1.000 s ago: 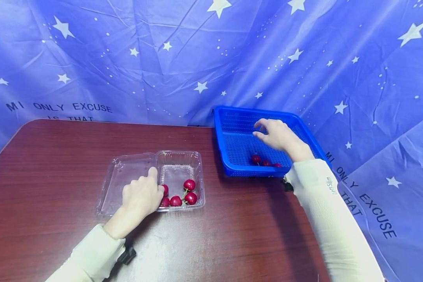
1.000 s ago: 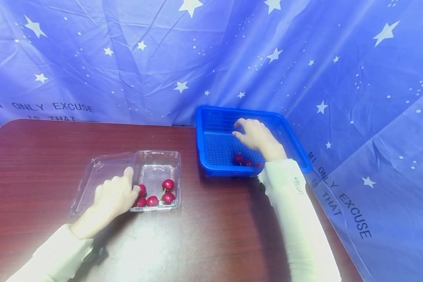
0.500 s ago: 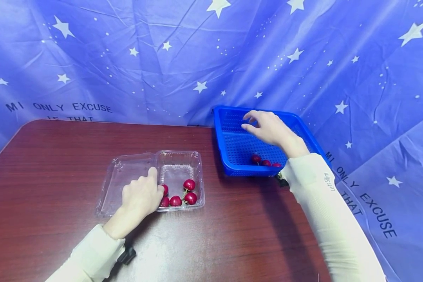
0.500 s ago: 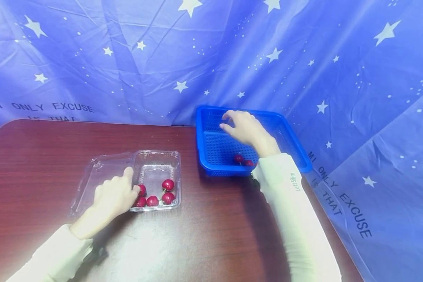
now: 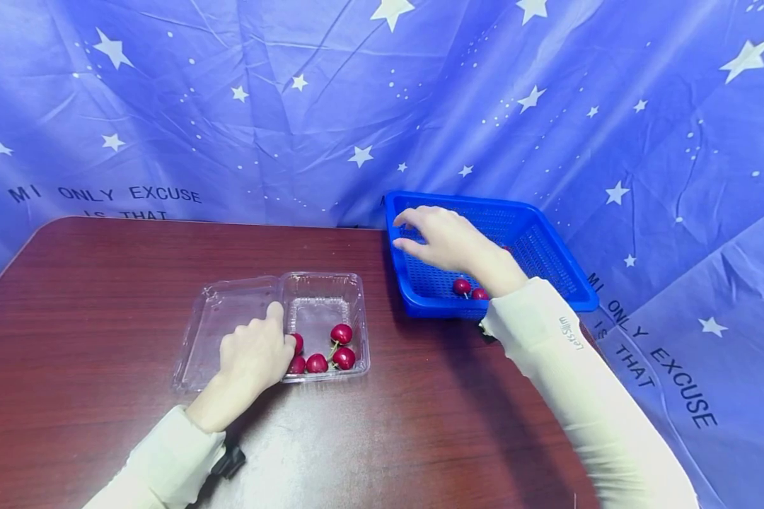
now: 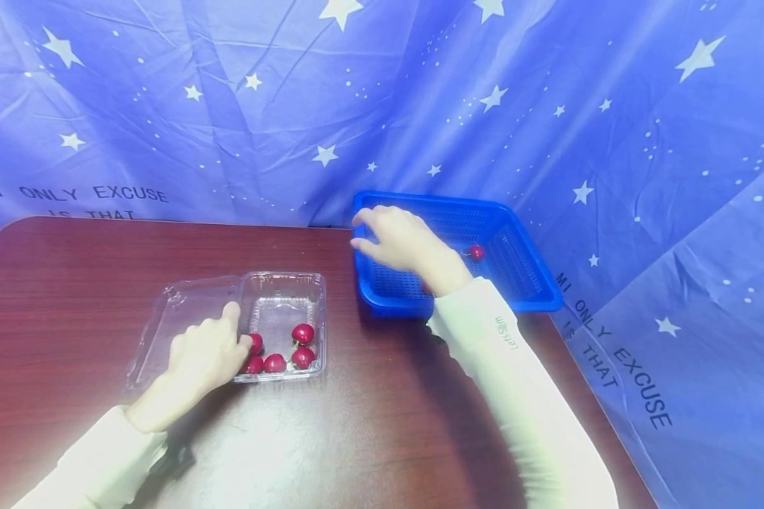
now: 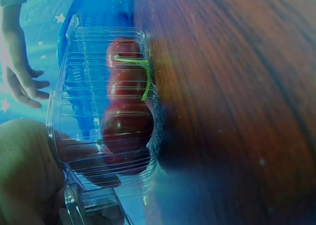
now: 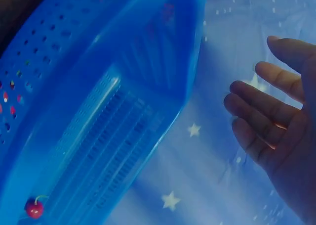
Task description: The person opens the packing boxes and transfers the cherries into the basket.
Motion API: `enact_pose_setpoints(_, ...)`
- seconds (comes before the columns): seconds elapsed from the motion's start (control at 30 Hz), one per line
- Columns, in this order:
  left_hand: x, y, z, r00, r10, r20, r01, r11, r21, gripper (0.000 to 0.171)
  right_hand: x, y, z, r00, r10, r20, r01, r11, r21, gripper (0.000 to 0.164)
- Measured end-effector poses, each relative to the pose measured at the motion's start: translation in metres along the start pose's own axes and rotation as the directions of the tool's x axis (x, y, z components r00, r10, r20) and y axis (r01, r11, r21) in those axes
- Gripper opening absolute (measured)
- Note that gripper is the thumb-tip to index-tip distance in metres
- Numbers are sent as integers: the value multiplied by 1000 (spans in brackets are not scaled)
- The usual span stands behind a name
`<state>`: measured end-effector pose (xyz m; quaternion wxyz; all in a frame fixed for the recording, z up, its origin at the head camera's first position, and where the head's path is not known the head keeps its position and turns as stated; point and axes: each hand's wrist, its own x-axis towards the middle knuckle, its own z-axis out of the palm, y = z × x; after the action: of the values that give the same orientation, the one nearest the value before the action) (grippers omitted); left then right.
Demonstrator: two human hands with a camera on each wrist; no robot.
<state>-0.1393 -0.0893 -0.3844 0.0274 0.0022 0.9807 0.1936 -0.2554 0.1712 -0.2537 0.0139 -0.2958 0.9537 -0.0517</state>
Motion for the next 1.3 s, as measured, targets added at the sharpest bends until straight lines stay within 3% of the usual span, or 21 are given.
enact_pose_setpoints(0.6,0,-1,1,1000,12,-28,-12,1000,-1,25,5,-47,39,971,-226,74,234,962,-141,37)
enact_pose_setpoints(0.8,-1,-1,1,1000,10,-25,-10,1000,-1,25,2,-57,54,945,-308,111,324,930,-173,36)
enact_pose_setpoints(1.03,0,0,0,1000,7,-19,-7,1000,-4,25,-4,-73,73,893,-413,180,446,869,-217,39)
enact_pose_setpoints(1.3,-1,0,-1,1000,8,-6,-8,1000,1,26,-7,-90,90,875,-431,218,476,847,-235,38)
